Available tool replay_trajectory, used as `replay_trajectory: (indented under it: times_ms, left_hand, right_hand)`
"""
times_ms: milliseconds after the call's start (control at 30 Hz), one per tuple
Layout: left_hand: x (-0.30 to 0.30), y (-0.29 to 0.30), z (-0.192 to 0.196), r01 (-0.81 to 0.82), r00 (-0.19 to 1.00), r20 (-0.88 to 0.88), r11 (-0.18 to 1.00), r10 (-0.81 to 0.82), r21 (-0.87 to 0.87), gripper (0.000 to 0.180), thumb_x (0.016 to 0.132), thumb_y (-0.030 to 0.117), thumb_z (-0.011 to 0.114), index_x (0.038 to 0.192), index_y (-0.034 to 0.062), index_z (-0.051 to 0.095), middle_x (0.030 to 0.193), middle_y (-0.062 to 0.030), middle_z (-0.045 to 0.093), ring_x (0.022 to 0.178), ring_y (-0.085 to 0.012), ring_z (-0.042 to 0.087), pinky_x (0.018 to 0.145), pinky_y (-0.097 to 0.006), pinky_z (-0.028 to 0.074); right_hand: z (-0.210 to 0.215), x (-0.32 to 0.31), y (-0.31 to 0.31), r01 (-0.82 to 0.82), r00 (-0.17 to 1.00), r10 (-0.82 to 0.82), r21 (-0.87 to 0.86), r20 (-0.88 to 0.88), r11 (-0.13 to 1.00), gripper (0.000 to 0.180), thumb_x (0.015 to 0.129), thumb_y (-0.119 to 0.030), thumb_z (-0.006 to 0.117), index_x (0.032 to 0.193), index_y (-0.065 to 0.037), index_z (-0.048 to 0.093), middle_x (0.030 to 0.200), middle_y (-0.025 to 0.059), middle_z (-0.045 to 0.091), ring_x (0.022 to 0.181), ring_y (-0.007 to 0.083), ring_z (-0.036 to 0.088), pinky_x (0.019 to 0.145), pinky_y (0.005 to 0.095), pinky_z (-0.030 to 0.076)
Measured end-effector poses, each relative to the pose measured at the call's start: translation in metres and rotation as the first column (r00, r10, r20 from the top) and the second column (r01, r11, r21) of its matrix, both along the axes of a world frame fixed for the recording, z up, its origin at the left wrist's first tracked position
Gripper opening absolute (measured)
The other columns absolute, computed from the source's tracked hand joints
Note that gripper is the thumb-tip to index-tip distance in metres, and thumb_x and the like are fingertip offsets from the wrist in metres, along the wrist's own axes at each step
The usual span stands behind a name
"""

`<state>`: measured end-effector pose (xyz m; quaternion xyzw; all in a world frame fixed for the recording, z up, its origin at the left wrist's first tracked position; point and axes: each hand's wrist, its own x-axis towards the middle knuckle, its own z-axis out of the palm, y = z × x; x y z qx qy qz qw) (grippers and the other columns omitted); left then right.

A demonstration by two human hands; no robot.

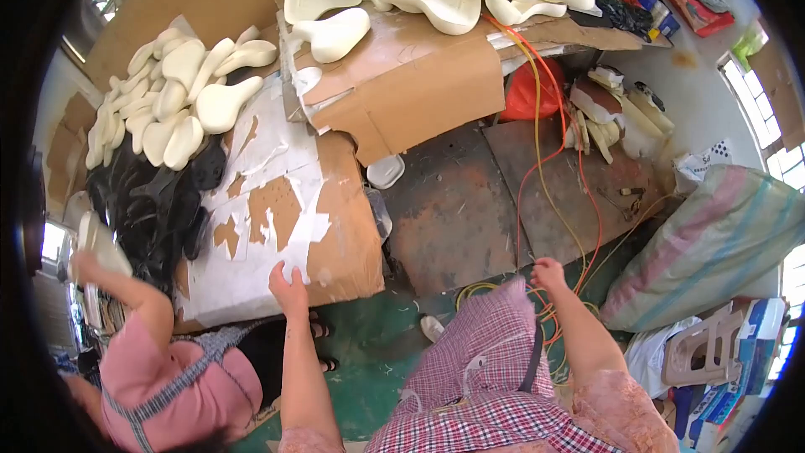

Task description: The recorder is using a spray gun to apply adhesive to foam bicycle seat pads and then organizing them on a workbench in a factory setting.

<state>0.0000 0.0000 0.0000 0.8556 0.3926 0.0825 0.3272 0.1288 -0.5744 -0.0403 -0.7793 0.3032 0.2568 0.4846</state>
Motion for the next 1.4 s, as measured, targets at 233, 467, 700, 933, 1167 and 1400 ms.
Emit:
replay_trajectory:
  times_ms: [233,467,700,933,1167,1400]
  left_hand:
    - [0.084,-0.062,-0.017,-0.019,0.946,-0.267,0.851,0.186,0.525,0.062,0.088,0.034,0.053,0.14,0.0056,0.036,0.147,-0.0192,0.031,0.137,-0.0423,0.022,0.109,-0.055,0.019]
    - [0.092,-0.055,-0.013,0.002,0.996,-0.08,0.881,0.041,0.473,0.061,0.084,0.031,0.05,0.137,0.0008,0.041,0.145,-0.0238,0.033,0.135,-0.0449,0.025,0.109,-0.055,0.016]
    - [0.084,-0.06,-0.012,-0.054,0.988,-0.105,0.893,0.112,0.446,0.058,0.086,0.029,0.047,0.135,-0.0006,0.042,0.145,-0.0243,0.033,0.136,-0.0442,0.026,0.11,-0.053,0.018]
    - [0.09,-0.063,-0.011,-0.132,0.979,-0.085,0.894,0.186,0.428,0.061,0.087,0.037,0.048,0.136,0.0003,0.043,0.145,-0.0235,0.034,0.137,-0.0414,0.026,0.111,-0.051,0.018]
    - [0.093,-0.066,-0.011,-0.182,0.974,-0.046,0.89,0.221,0.418,0.068,0.088,0.046,0.047,0.135,-0.0027,0.043,0.145,-0.026,0.032,0.136,-0.0387,0.029,0.112,-0.047,0.021]
    - [0.087,-0.065,-0.014,-0.214,0.976,0.051,0.912,0.21,0.35,0.068,0.087,0.04,0.046,0.14,-0.0016,0.036,0.15,-0.0221,0.026,0.139,-0.0332,0.026,0.114,-0.044,0.016]
  right_hand:
    - [-0.059,0.159,0.009,-0.262,0.963,0.251,-0.115,-0.101,0.958,0.025,0.081,-0.004,0.055,0.105,-0.002,0.06,0.074,0.0101,0.065,0.058,0.0181,0.062,0.049,0.0293,0.051]
    - [-0.396,0.325,0.114,-0.986,0.165,0.978,-0.003,0.129,0.167,0.025,0.074,-0.015,0.066,0.097,-0.006,0.062,0.081,0.0123,0.065,0.067,0.0225,0.065,0.055,0.0398,0.052]
    - [-0.567,0.344,0.297,-0.964,-0.209,0.933,0.096,0.291,-0.246,0.02,0.081,-0.015,0.058,0.099,-0.007,0.062,0.083,0.0109,0.064,0.072,0.0225,0.065,0.058,0.0408,0.052]
    - [-0.688,0.414,0.236,-0.954,-0.268,0.849,0.0,0.456,-0.3,0.02,0.08,-0.017,0.058,0.097,-0.008,0.063,0.086,0.0112,0.065,0.075,0.0253,0.065,0.063,0.0414,0.052]
    - [-0.676,0.398,0.19,-0.976,-0.22,0.865,-0.092,0.452,-0.2,0.019,0.079,-0.018,0.057,0.094,-0.009,0.064,0.089,0.0115,0.066,0.079,0.0281,0.065,0.069,0.042,0.051]
    - [-0.589,0.376,0.324,-0.951,-0.159,0.89,-0.309,0.427,-0.022,0.019,0.078,-0.02,0.057,0.092,-0.009,0.066,0.091,0.0118,0.066,0.083,0.0309,0.065,0.074,0.0427,0.051]
